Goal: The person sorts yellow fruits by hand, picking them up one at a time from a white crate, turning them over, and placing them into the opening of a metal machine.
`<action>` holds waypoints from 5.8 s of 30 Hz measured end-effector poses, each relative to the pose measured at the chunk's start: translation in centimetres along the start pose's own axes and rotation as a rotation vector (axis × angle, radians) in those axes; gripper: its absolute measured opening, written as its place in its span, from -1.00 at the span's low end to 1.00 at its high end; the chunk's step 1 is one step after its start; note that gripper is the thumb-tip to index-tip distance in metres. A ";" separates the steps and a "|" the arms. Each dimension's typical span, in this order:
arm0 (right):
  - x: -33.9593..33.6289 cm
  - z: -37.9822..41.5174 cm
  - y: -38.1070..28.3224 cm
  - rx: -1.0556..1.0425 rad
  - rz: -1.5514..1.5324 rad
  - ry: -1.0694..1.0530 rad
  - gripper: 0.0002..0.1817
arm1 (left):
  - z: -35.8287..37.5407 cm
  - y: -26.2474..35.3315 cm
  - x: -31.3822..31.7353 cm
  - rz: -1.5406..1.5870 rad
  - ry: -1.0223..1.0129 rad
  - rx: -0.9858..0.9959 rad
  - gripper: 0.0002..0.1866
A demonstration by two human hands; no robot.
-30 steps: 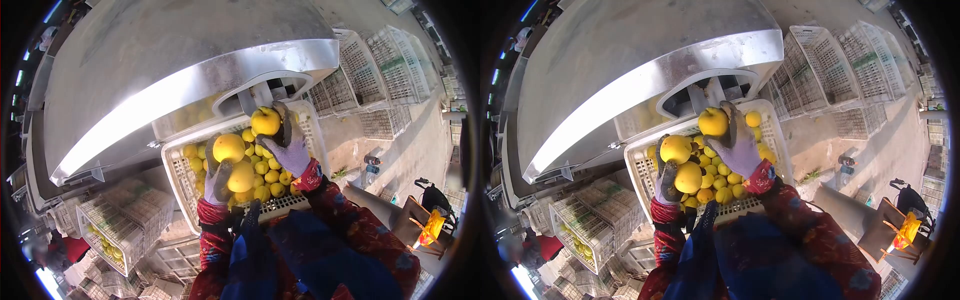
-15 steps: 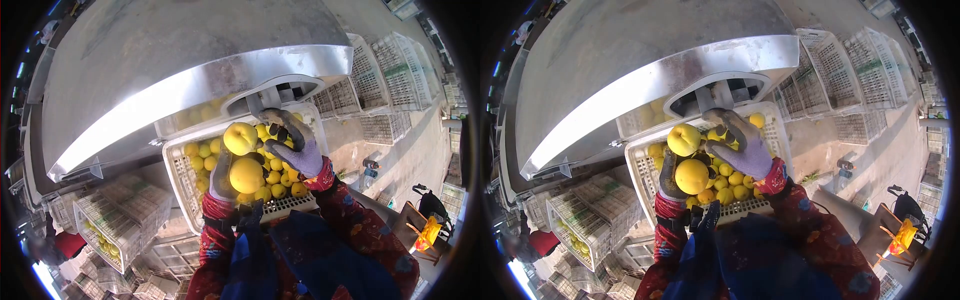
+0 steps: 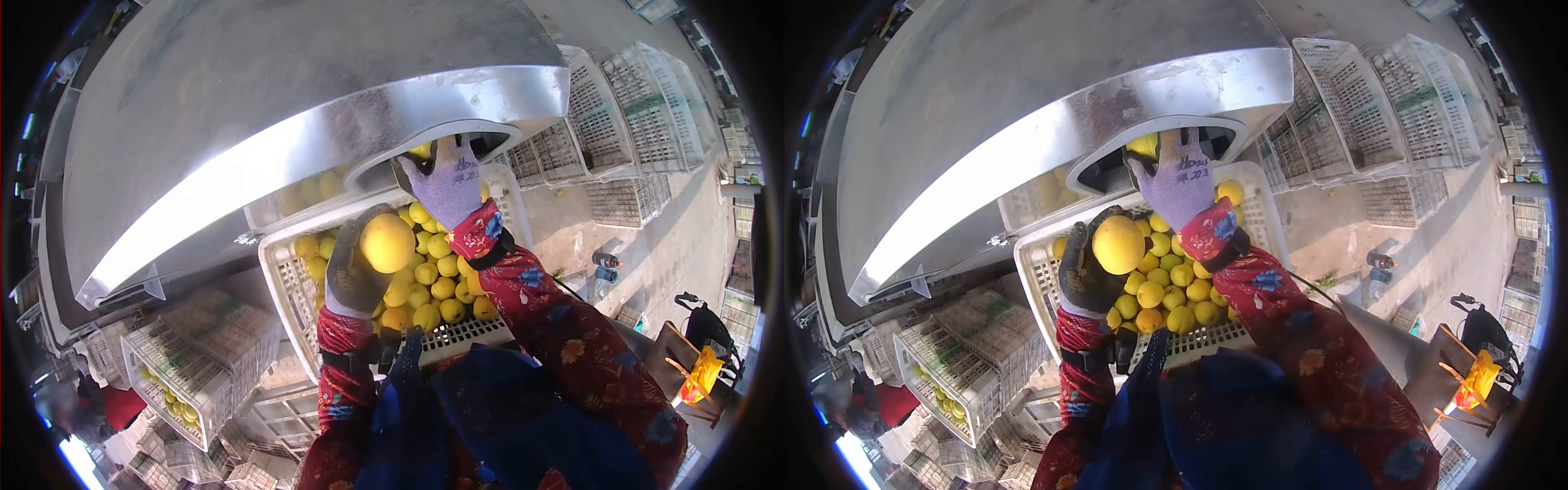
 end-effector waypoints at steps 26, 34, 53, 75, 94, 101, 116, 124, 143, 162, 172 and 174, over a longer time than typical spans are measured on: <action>-5.9 5.7 -0.3 0.145 -0.250 -0.094 -0.11 | -0.4 0.3 2.5 0.202 0.291 0.013 -0.52; 0.4 0.2 0.1 0.120 0.000 0.099 -0.14 | 5.3 -5.1 -4.6 -0.076 0.437 -0.327 -0.61; 15.5 18.9 4.4 -0.007 -0.113 -1.180 -0.46 | 8.7 -16.2 -4.4 -1.094 -0.427 -0.951 -0.13; -3.1 11.3 -3.3 -0.122 -0.436 -0.286 -0.12 | 6.6 -5.1 -1.8 0.850 0.380 -0.283 -0.05; -5.3 4.7 -1.0 0.058 -0.653 -0.429 -0.24 | 0.9 2.9 1.2 0.323 0.266 -0.045 -0.20; -4.4 6.3 -2.8 -0.106 -0.234 0.027 -0.13 | -1.3 0.0 3.4 0.244 0.291 -0.172 -0.37; -0.4 -1.2 -0.3 0.136 -0.186 0.088 0.02 | 5.8 -5.0 -9.9 -0.163 0.628 -0.346 -0.47; 2.3 10.3 -1.0 0.157 -0.394 -0.467 -0.74 | 2.7 -15.6 -18.4 -1.274 0.521 -0.811 -0.18; 3.5 13.7 0.5 0.297 -0.851 -0.569 -0.20 | -0.5 -16.2 -16.1 -1.572 0.322 -1.176 -0.10; 0.3 -0.2 -0.1 0.193 -0.102 0.012 -0.39 | 2.8 -12.5 -14.1 -1.214 0.388 -0.700 -0.17; -4.2 8.4 -2.1 -0.122 -0.606 -0.425 -0.35 | 5.8 -6.1 -2.8 0.402 0.122 -0.392 -0.19; -3.4 9.0 -2.1 -0.123 -0.653 -0.404 -0.30 | 4.9 -6.2 -1.8 0.125 0.009 -0.370 -0.03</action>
Point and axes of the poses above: each hand's wrist, its own z-axis away from the middle knuckle, its own x-axis out of the palm, y = z × x, the point moved 4 cm from there along -z, towards the middle knuckle, and after that the axes turned 6 degrees about z, right-handed, at the moved point
